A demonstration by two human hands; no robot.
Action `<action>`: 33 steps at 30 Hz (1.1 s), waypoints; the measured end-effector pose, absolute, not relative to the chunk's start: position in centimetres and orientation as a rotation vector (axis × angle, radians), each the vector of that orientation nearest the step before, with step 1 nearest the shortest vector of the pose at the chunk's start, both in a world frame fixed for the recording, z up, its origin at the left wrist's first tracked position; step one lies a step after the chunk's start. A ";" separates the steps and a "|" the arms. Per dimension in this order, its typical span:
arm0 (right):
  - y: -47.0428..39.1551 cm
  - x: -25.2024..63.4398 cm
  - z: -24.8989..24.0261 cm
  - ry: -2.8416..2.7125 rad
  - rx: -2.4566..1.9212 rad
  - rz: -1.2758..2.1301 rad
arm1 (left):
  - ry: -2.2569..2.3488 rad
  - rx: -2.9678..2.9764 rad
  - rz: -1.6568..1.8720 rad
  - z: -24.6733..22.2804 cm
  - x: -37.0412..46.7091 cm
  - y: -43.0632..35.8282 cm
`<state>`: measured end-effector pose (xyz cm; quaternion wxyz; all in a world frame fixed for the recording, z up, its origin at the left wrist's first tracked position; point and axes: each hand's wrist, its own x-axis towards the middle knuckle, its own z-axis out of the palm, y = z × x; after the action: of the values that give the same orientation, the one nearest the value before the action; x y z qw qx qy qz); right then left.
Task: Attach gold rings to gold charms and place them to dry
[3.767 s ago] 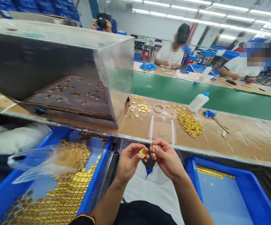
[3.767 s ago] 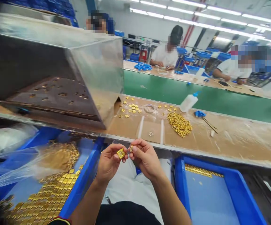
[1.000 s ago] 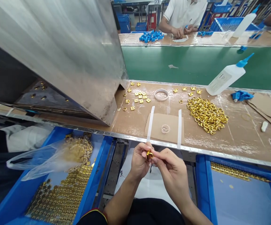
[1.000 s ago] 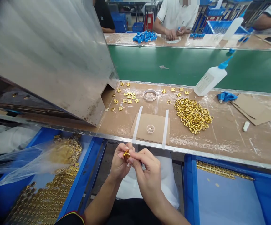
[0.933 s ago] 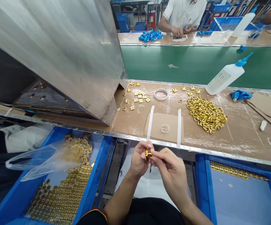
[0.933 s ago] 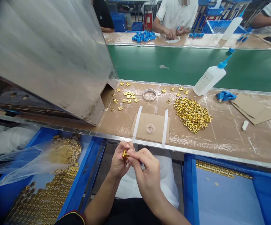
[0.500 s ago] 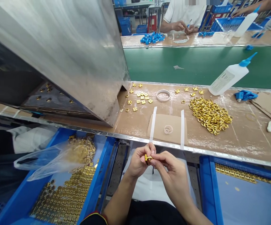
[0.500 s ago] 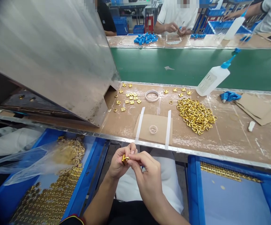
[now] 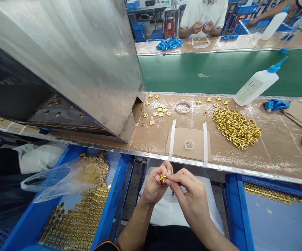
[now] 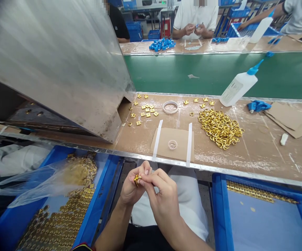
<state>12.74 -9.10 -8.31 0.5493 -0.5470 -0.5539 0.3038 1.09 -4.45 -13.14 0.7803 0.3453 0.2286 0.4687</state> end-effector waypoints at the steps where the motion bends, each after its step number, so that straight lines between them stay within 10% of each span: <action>1: -9.0 12.7 -8.3 -1.308 -1.295 0.723 | 0.493 0.739 1.015 -13.1 1.1 -4.6; 33: -8.8 12.7 -8.4 -1.405 -1.168 0.655 | 0.576 0.481 1.032 -11.2 1.2 -6.2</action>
<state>12.66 -8.83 -8.44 0.5649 -0.4968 -0.5971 0.2785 1.19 -6.22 -11.15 0.8032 0.2246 0.2689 0.4818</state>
